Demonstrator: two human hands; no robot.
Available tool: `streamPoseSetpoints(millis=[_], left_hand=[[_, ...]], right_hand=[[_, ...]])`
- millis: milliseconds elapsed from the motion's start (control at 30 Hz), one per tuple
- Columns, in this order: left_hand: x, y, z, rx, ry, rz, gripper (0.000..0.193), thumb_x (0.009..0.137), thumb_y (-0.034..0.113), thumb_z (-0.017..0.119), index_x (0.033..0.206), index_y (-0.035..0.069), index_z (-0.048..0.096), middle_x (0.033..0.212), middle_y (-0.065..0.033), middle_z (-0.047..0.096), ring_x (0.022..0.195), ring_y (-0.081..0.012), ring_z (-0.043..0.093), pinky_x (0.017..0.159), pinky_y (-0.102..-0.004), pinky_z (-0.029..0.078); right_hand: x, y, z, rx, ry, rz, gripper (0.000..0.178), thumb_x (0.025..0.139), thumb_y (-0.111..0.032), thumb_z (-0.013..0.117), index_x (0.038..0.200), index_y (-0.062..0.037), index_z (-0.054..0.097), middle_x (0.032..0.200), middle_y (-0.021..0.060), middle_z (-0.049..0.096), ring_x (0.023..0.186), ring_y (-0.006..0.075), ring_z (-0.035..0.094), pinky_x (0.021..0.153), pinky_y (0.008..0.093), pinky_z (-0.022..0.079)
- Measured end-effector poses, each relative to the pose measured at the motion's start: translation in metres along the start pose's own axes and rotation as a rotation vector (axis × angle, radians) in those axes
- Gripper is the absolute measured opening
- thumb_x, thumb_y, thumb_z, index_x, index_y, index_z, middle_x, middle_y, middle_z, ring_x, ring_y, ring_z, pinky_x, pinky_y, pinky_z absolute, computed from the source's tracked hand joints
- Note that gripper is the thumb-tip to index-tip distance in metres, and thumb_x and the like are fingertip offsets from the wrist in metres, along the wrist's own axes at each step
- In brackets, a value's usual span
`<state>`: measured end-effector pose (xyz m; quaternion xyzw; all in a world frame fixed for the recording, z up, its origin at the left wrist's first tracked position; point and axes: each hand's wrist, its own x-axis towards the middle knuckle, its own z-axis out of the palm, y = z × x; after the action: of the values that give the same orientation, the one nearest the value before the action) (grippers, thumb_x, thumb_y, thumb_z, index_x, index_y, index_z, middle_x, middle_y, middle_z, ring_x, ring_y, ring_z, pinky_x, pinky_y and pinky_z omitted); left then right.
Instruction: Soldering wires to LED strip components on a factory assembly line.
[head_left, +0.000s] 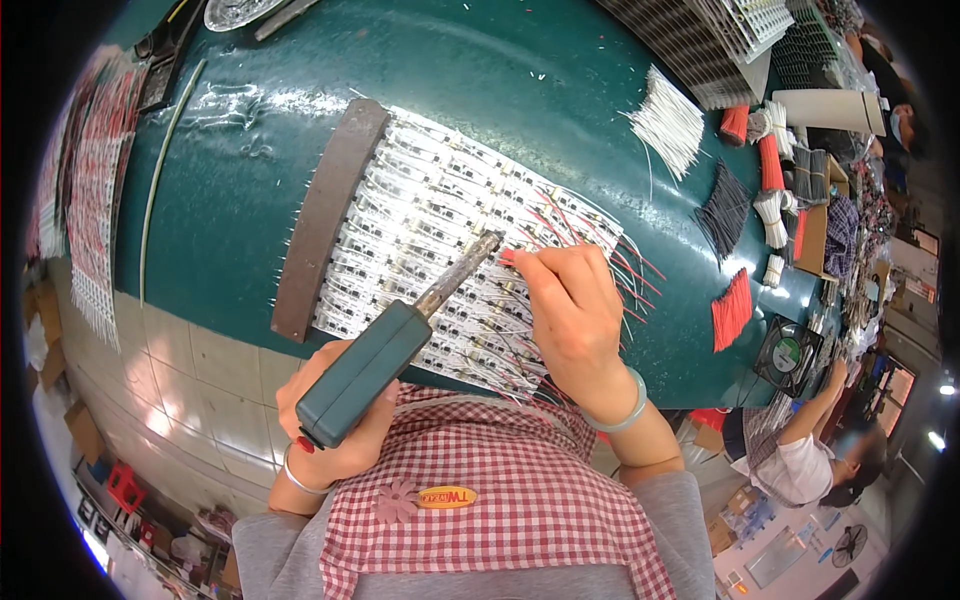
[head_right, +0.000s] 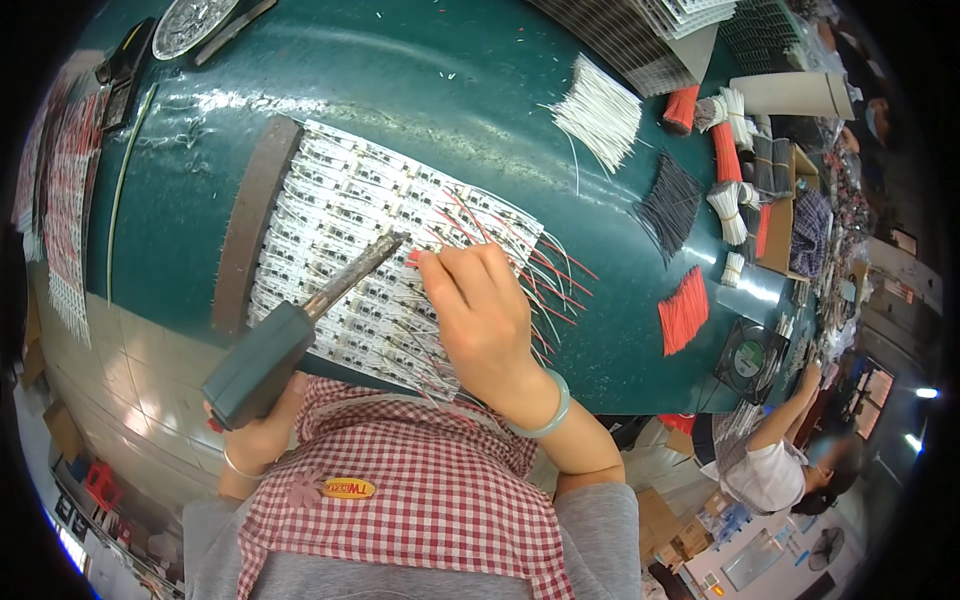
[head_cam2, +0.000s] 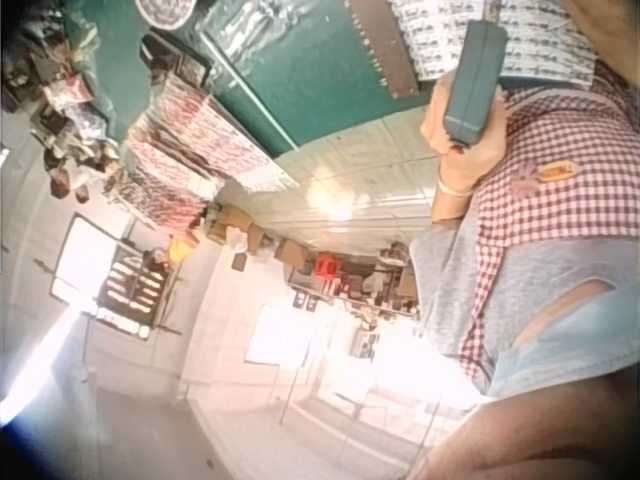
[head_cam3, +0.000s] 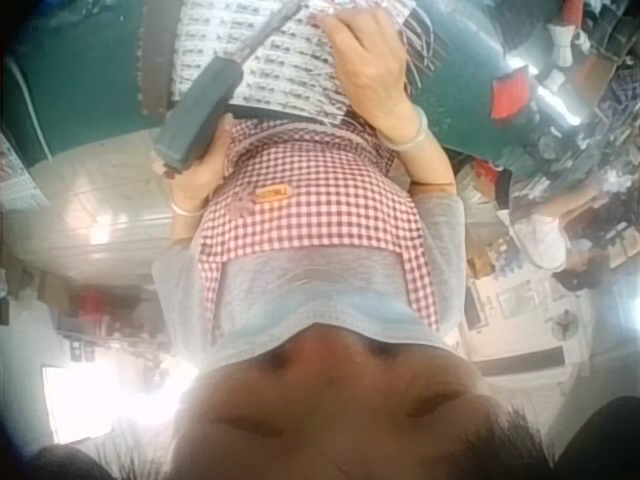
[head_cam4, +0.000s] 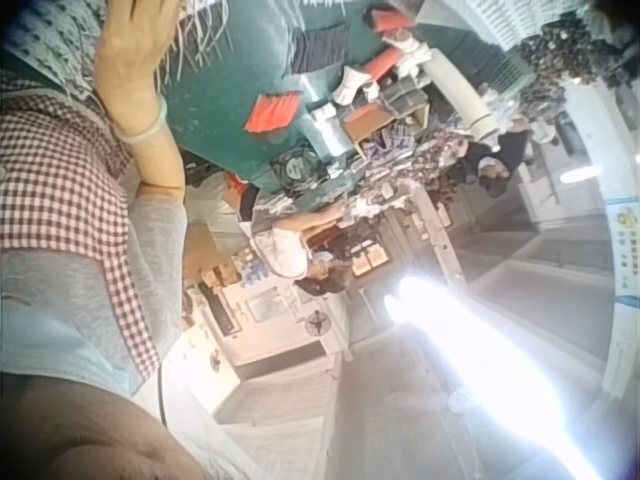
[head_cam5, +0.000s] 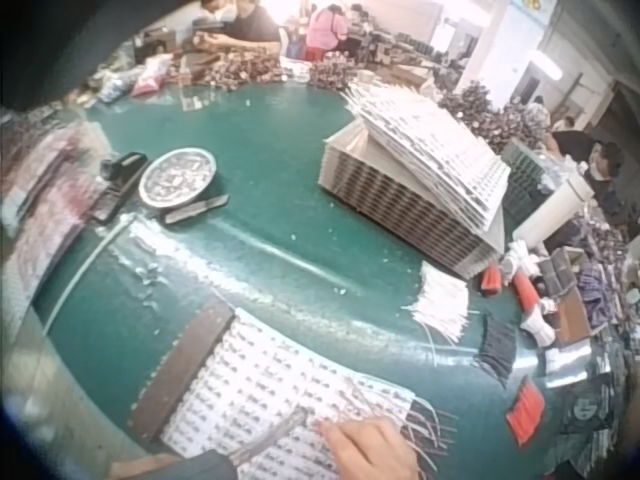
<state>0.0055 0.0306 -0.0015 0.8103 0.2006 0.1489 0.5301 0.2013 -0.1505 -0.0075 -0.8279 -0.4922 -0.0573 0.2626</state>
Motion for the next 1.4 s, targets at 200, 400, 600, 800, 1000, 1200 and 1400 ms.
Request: streamPoseSetpoints(millis=[200,400,600,800,1000,1200,1400], left_hand=[[0.004,0.005,-0.001,0.008,-0.027,0.018,0.024,0.068,-0.006,0.077,0.092,-0.004,0.073,0.093,-0.0173,0.072,0.074,-0.0256,0.072,0.064,-0.0307,0.056],[0.007,0.003,0.002,0.007,-0.020,0.065,0.023,0.069,-0.007,0.076,0.092,-0.004,0.073,0.090,-0.0150,0.071,0.072,-0.0243,0.070,0.063,-0.0308,0.055],[0.009,0.007,-0.001,0.006,-0.048,0.055,0.023,0.069,-0.008,0.076,0.091,-0.004,0.073,0.086,-0.0130,0.068,0.067,-0.0226,0.067,0.061,-0.0308,0.054],[-0.002,0.001,0.002,-0.021,-0.015,0.026,0.025,0.070,-0.006,0.078,0.095,-0.005,0.073,0.088,-0.0148,0.069,0.071,-0.0248,0.070,0.063,-0.0315,0.055],[-0.016,-0.005,-0.003,-0.025,0.009,-0.035,0.030,0.071,-0.003,0.080,0.100,-0.006,0.074,0.098,-0.0198,0.073,0.078,-0.0279,0.073,0.067,-0.0323,0.058],[-0.020,-0.006,-0.002,-0.043,0.018,-0.066,0.029,0.071,-0.003,0.079,0.099,-0.006,0.074,0.098,-0.0207,0.073,0.078,-0.0283,0.074,0.068,-0.0323,0.058],[-0.007,-0.003,0.000,-0.009,-0.008,0.055,0.025,0.070,-0.005,0.078,0.095,-0.006,0.073,0.096,-0.0181,0.073,0.079,-0.0276,0.074,0.066,-0.0317,0.058]], right_hand=[[-0.001,-0.001,-0.001,-0.010,-0.032,0.013,0.035,0.073,0.004,0.070,0.108,0.0050,0.068,0.096,0.0117,0.061,0.085,0.0275,0.058,0.070,0.0360,0.051],[-0.002,-0.002,-0.003,-0.025,-0.053,0.020,0.034,0.074,0.003,0.069,0.108,0.0053,0.068,0.098,0.0120,0.061,0.087,0.0276,0.057,0.071,0.0358,0.051],[-0.001,-0.002,-0.002,-0.037,-0.056,0.007,0.035,0.074,0.003,0.068,0.109,0.0061,0.068,0.099,0.0124,0.061,0.088,0.0282,0.057,0.073,0.0359,0.051],[-0.002,-0.002,-0.003,-0.030,-0.078,0.024,0.034,0.075,0.003,0.068,0.109,0.0061,0.068,0.099,0.0124,0.061,0.088,0.0284,0.057,0.072,0.0362,0.051],[-0.003,-0.004,-0.002,-0.036,-0.059,0.031,0.034,0.075,0.004,0.068,0.109,0.0059,0.068,0.099,0.0129,0.061,0.088,0.0287,0.058,0.071,0.0366,0.051],[-0.005,-0.002,0.001,-0.030,-0.027,0.025,0.035,0.074,0.004,0.068,0.109,0.0056,0.068,0.099,0.0131,0.061,0.088,0.0288,0.058,0.071,0.0367,0.051],[-0.006,-0.003,0.000,-0.037,-0.028,0.029,0.034,0.074,0.003,0.068,0.109,0.0052,0.068,0.098,0.0128,0.060,0.087,0.0287,0.058,0.071,0.0365,0.051]])
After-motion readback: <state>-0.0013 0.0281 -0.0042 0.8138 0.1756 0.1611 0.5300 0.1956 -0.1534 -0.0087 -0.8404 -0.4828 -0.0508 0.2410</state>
